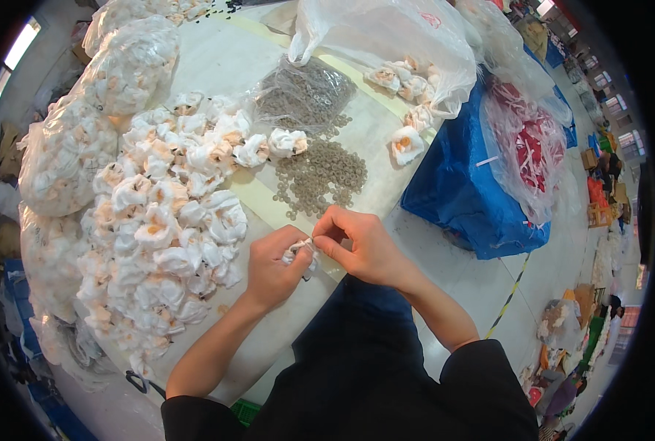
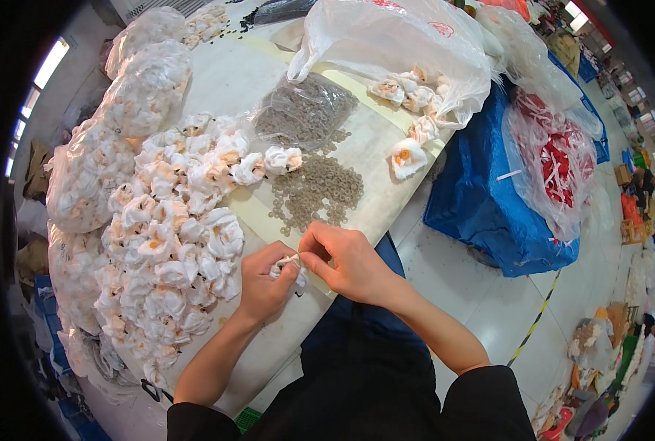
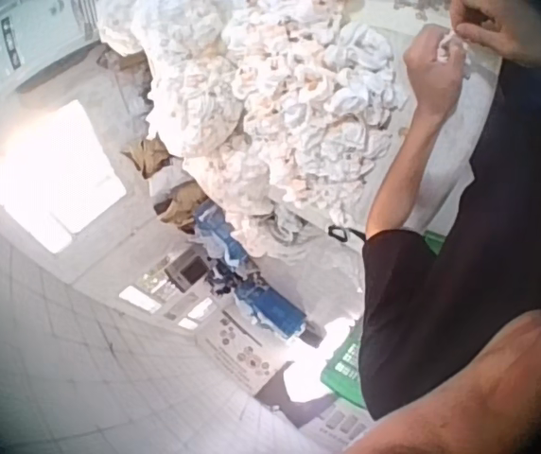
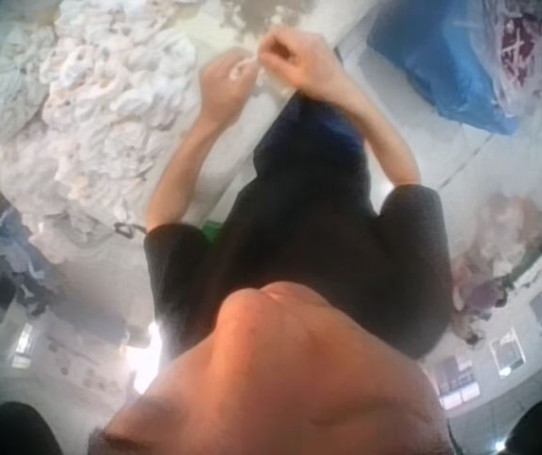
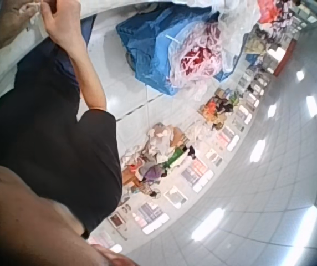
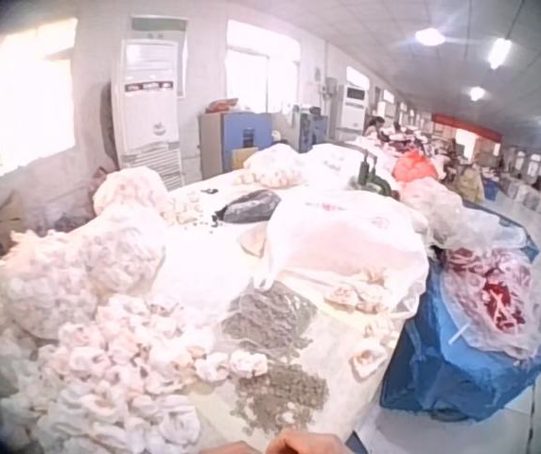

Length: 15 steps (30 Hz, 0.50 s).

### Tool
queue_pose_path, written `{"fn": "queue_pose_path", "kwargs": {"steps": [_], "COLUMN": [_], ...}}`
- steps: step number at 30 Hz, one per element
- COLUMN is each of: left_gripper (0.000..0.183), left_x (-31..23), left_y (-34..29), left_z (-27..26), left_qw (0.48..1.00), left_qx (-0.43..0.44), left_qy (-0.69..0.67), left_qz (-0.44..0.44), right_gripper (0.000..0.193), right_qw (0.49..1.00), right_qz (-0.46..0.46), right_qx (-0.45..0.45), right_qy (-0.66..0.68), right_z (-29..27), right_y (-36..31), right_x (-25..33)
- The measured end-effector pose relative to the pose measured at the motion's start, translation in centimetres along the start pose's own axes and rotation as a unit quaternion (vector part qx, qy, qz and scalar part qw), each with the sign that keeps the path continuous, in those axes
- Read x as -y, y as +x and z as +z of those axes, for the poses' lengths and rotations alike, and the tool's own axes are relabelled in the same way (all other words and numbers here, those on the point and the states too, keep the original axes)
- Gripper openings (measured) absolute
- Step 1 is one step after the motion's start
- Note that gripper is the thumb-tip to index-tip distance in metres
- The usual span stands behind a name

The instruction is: The person repeatedly picks up small white fabric pieces and inserts small grey components into them by hand, then places the assembled units into a plastic bag. The process is continuous and repetitive throughout the clip.

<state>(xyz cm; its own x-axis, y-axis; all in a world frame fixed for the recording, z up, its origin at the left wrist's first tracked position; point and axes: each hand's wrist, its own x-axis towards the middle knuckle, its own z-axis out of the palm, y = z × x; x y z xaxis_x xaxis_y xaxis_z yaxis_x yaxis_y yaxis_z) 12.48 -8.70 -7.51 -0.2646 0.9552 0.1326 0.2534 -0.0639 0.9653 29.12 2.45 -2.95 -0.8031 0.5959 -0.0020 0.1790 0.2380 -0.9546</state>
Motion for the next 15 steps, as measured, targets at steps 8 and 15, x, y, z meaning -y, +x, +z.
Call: {"fn": "queue_pose_path", "kwargs": {"steps": [8,15], "left_gripper": [0.011,0.010], "left_x": [-0.28,-0.30], "left_y": [-0.08,-0.17], "left_z": [0.04,0.33], "left_qw": [0.999,0.999], "left_qx": [0.000,-0.005], "left_qy": [0.043,0.040], "left_qz": [0.003,0.012], "right_gripper": [0.008,0.009], "right_qw": [0.999,0.999], "right_qz": [0.007,-0.019], "right_qx": [0.023,0.031], "right_qy": [-0.037,-0.039], "right_z": [0.28,0.04], "right_y": [0.19,0.14], "right_x": [0.42,0.21]}}
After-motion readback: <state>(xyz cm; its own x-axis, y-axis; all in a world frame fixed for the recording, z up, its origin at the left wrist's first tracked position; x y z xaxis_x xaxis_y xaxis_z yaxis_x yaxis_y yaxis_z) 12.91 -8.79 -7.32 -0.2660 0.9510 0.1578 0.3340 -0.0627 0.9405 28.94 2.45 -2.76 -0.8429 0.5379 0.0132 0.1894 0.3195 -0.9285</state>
